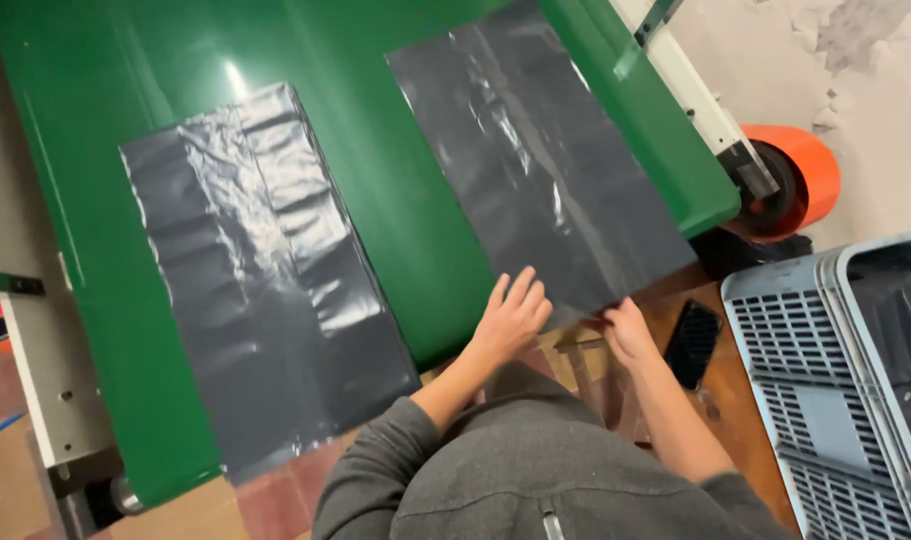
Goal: Folding large black plastic bags on a conveyor belt and stacking them in a plastic crate.
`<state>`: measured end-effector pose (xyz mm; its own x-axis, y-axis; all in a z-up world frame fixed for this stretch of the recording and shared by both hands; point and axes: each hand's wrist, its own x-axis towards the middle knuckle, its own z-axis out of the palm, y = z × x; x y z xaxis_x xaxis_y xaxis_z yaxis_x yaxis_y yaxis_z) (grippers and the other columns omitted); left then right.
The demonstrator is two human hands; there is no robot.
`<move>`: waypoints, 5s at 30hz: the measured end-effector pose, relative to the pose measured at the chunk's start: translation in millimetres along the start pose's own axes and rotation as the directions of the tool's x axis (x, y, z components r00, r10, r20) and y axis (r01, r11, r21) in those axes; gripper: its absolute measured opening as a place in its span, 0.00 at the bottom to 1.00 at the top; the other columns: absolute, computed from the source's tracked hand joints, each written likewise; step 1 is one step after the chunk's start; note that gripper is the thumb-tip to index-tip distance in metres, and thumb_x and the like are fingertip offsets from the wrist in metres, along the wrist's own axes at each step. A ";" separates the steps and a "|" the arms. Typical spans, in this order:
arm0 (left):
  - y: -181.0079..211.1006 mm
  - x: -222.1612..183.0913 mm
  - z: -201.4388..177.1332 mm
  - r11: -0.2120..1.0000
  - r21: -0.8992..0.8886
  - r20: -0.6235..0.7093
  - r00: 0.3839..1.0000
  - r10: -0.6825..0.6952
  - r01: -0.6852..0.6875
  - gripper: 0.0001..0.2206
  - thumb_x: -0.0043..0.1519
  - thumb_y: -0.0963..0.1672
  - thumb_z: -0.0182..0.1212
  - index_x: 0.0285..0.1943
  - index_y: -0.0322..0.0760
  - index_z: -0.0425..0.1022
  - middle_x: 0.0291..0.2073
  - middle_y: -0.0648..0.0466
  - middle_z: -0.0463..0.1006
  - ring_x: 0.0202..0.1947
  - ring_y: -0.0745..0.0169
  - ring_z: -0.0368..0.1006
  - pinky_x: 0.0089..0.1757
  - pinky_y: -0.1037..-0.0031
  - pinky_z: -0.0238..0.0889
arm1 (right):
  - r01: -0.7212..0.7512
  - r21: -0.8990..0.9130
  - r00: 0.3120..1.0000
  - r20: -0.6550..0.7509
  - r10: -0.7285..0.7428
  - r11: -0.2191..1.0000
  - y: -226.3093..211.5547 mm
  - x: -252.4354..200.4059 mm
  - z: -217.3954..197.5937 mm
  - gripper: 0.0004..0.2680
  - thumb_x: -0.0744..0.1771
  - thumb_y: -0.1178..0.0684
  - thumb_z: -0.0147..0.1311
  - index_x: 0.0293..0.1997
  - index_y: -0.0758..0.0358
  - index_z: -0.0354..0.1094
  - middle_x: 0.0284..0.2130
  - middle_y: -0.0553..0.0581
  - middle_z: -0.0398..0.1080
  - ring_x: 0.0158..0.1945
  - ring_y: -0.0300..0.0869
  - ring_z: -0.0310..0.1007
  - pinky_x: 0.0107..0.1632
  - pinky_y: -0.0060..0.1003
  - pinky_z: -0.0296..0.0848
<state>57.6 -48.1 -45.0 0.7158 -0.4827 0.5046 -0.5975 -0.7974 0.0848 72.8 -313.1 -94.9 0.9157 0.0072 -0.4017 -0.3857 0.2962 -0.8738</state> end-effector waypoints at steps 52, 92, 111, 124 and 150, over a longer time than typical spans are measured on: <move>-216.2 98.2 44.5 -0.808 -0.589 0.766 0.316 -0.559 -0.002 0.42 0.57 0.68 0.26 0.70 0.43 0.58 0.68 0.52 0.64 0.65 0.52 0.63 0.59 0.51 0.59 | 0.760 -0.650 0.551 0.655 -0.517 -0.014 -229.0 208.9 111.8 0.08 0.58 0.62 0.59 0.35 0.54 0.72 0.40 0.47 0.74 0.54 0.49 0.67 0.57 0.47 0.60; -184.3 189.2 88.4 0.755 -0.234 0.412 0.766 -0.494 0.613 0.22 0.62 0.58 0.57 0.35 0.40 0.77 0.24 0.48 0.81 0.28 0.47 0.78 0.32 0.59 0.69 | -0.368 0.256 0.915 0.270 0.299 0.894 -112.4 136.1 75.5 0.14 0.71 0.58 0.37 0.65 0.59 0.59 0.61 0.56 0.67 0.58 0.48 0.72 0.58 0.45 0.73; -83.3 -53.3 -127.9 0.616 -0.415 0.010 0.680 -0.733 0.670 0.19 0.60 0.51 0.65 0.53 0.36 0.73 0.38 0.48 0.78 0.44 0.43 0.73 0.42 0.56 0.65 | 0.533 -0.841 0.681 0.359 -0.638 0.096 -104.4 58.9 98.8 0.30 0.66 0.60 0.66 0.74 0.74 0.48 0.57 0.70 0.59 0.56 0.56 0.66 0.58 0.46 0.70; -95.9 -380.1 -133.9 -0.221 -0.925 0.072 -0.426 -0.902 0.310 0.25 0.72 0.54 0.55 0.29 0.30 0.63 0.20 0.58 0.61 0.21 0.60 0.59 0.27 0.61 0.60 | 0.894 -0.026 0.023 1.000 -0.012 -0.448 57.0 -80.4 284.2 0.26 0.62 0.57 0.55 0.70 0.66 0.56 0.68 0.67 0.56 0.74 0.59 0.51 0.74 0.57 0.50; -226.1 -253.5 -230.9 0.081 -0.942 0.029 0.321 -0.947 0.324 0.13 0.73 0.43 0.52 0.38 0.31 0.79 0.35 0.58 0.78 0.41 0.68 0.70 0.48 0.76 0.62 | 0.695 -0.449 0.568 0.822 -0.045 0.562 -61.3 50.0 337.8 0.04 0.65 0.61 0.57 0.40 0.68 0.68 0.31 0.50 0.70 0.34 0.33 0.66 0.38 0.30 0.67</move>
<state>-72.2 338.2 6.3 0.8058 0.5894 0.0570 -0.1570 0.1199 0.9803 180.3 -8.2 31.1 0.6298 0.7759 0.0366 0.3691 -0.2575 -0.8930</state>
